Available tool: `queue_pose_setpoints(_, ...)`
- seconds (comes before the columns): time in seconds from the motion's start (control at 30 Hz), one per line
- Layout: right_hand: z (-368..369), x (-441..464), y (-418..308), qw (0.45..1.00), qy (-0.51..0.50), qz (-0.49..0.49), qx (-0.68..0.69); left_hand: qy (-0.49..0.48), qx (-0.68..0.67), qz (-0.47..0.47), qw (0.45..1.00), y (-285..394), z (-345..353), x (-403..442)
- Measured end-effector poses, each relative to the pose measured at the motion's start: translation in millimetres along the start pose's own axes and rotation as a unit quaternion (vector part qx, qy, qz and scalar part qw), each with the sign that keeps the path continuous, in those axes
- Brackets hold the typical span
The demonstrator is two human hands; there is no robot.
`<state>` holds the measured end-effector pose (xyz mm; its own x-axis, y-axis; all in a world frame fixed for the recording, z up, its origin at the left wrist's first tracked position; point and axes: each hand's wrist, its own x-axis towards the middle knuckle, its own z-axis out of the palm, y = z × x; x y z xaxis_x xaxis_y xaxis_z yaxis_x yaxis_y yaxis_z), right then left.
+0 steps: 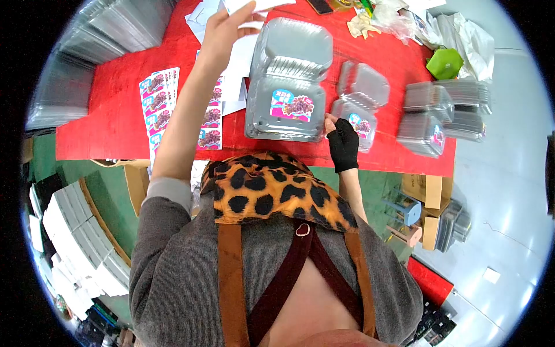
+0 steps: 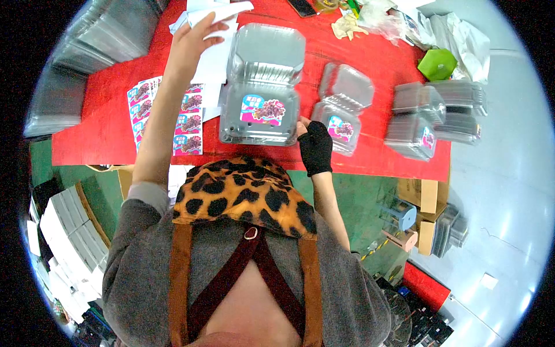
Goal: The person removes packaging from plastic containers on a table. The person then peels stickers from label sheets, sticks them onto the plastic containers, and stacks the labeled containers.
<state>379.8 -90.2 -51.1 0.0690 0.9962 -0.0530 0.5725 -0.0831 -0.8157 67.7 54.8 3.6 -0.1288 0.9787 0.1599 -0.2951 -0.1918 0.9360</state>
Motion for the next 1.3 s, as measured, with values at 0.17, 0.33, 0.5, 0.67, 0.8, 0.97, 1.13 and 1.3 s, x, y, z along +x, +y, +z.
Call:
queue_pose_setpoints(0.17,-15,9,6,0.968,-0.074,0.140,0.196,0.021,0.072,-0.049,0.996,-23,-18,57)
queue_pose_setpoints(0.33,-13,20,46,0.857,-0.107,0.156,0.480,-0.014,0.395,-0.070,0.916,-48,-57,45)
queue_pose_setpoints(0.5,-19,30,27,0.541,-0.308,0.196,0.758,0.075,0.554,-0.063,0.827,-76,-104,6)
queue_pose_setpoints(0.67,0,32,-13,0.793,-0.197,0.191,0.543,0.100,0.712,-0.118,0.685,-116,-136,-37)
queue_pose_setpoints(0.8,3,30,-29,0.926,-0.148,0.093,0.334,0.137,0.735,-0.099,0.656,-118,-128,-58)
queue_pose_setpoints(0.97,10,18,-25,0.921,-0.127,0.016,0.369,0.211,0.686,-0.120,0.686,-140,-129,-58)
queue_pose_setpoints(1.13,-7,3,-8,0.903,-0.109,-0.056,0.411,0.207,0.547,-0.074,0.808,-134,-129,-67)
queue_pose_setpoints(1.3,-86,30,53,0.877,0.016,-0.005,0.480,0.172,0.416,-0.116,0.885,-64,-114,-87)
